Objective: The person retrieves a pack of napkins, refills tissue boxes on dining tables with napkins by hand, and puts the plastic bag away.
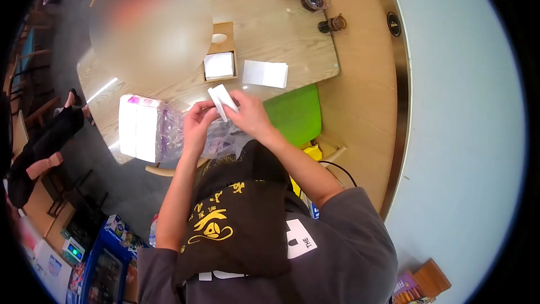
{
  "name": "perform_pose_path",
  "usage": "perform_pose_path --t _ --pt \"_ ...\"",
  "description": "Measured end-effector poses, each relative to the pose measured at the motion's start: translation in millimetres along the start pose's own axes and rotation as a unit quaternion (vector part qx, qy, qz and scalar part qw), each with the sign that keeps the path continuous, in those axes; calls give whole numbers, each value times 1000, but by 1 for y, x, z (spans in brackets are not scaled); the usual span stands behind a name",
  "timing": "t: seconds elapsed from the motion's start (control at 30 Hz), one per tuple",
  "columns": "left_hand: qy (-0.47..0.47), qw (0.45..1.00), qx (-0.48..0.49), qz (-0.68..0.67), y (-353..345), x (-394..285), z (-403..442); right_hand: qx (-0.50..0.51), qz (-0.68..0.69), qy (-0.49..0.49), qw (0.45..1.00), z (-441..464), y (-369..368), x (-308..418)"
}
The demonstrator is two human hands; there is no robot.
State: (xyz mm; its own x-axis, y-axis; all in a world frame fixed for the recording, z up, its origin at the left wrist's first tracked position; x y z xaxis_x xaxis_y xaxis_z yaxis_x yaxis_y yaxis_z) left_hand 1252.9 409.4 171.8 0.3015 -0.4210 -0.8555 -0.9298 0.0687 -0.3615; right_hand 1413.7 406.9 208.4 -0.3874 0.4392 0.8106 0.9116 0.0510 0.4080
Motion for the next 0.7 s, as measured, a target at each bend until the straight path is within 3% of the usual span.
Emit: perform_pose_path --t 0.07,0.4,0.53,0.6,0.67,0.7 --pt "-56 995 21 82 -16 -9 2 3 28 -6 1000 -1 -2 -1" --pt "-64 984 -50 159 5 -23 6 117 219 -77 966 9 -18 -19" --pt "-71 985 -52 145 4 -18 4 67 184 -44 980 7 -15 1" --pt "-84 984 -49 148 5 -12 6 13 98 -36 994 12 -7 -15" --pt "27 987 -69 141 17 5 8 -25 36 -57 997 22 20 -29" --pt "26 988 -72 136 19 13 12 -63 -22 -83 994 25 38 -37"
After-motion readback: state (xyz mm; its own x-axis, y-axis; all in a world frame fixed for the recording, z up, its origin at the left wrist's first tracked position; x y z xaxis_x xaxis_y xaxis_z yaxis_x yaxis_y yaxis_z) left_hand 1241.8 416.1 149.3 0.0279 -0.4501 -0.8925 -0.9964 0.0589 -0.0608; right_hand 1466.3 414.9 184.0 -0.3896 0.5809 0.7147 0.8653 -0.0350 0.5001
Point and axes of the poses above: each hand's wrist, its own z-axis towards the middle knuckle, its own y-axis out of the back of the hand, x = y × z, the point moved 7 cm from there along z, towards the middle knuckle, and after that the axes turned 8 degrees about -y, right-handed, at the moved point
